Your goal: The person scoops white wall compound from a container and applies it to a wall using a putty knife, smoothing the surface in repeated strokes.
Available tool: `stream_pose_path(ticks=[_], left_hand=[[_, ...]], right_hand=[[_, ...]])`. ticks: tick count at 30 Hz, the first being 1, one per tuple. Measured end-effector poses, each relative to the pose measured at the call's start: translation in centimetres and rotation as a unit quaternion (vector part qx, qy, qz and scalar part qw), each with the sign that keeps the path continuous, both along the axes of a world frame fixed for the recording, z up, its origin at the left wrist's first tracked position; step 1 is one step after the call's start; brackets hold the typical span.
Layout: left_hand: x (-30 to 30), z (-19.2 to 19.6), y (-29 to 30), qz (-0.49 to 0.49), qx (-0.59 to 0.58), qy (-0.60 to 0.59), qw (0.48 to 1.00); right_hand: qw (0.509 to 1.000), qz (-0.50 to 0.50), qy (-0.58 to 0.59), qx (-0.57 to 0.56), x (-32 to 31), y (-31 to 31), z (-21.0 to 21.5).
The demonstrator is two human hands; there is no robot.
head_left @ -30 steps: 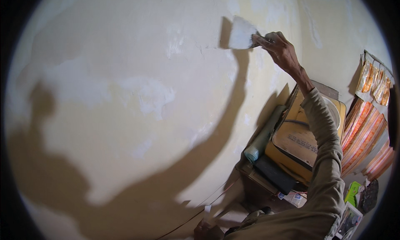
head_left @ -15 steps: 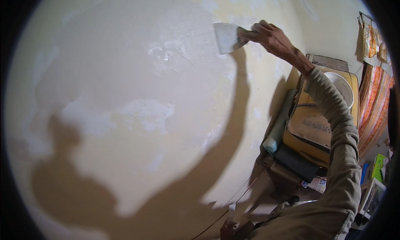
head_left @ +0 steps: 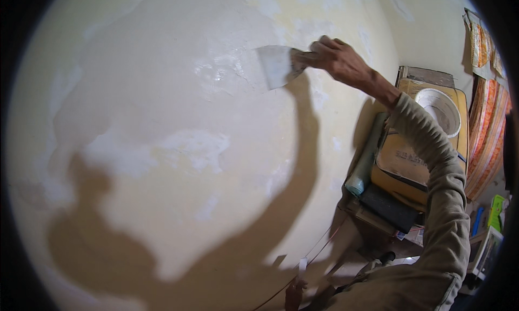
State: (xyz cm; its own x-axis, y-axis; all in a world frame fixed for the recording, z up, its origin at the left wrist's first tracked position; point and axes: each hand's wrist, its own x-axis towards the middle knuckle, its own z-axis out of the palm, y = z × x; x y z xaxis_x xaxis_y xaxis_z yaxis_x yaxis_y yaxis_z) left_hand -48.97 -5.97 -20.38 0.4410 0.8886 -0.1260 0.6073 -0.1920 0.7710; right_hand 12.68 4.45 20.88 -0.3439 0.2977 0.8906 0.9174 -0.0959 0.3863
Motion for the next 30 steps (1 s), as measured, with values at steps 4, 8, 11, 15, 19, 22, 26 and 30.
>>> stream_pose_path(ticks=[4, 8, 11, 15, 19, 22, 26, 30], left_hand=[[-2.3, -3.9, -0.6, 0.038, -0.060, -0.031, 0.997], [-0.4, -4.0, 0.7, 0.049, -0.066, -0.072, 0.994], [0.4, -3.2, 1.5, 0.041, -0.058, -0.076, 0.995], [1.5, -1.8, 2.5, 0.029, -0.052, -0.079, 0.995], [0.6, -2.8, 2.1, 0.037, -0.054, -0.085, 0.994], [-0.3, -4.1, 2.1, 0.047, -0.062, -0.090, 0.993], [-0.5, -5.3, 2.3, 0.054, -0.067, -0.098, 0.991], [-0.8, -5.9, 2.5, 0.050, -0.069, -0.106, 0.991]], right_hand=[[0.997, -0.064, 0.044, -0.016, 4.0, -2.0, -2.3], [0.997, -0.015, 0.067, 0.019, 1.5, -1.7, 0.6], [0.998, 0.008, 0.009, 0.067, -0.1, -0.2, 5.1], [0.997, -0.004, 0.000, 0.078, 0.5, 2.5, 9.0], [0.995, 0.026, 0.016, 0.093, 4.0, 3.9, 8.2], [0.993, -0.055, 0.100, 0.021, 7.2, 1.6, 5.2], [0.986, -0.026, 0.163, -0.008, 5.1, -0.5, 4.9], [0.955, 0.054, 0.289, -0.033, -1.2, -1.1, 9.1]])
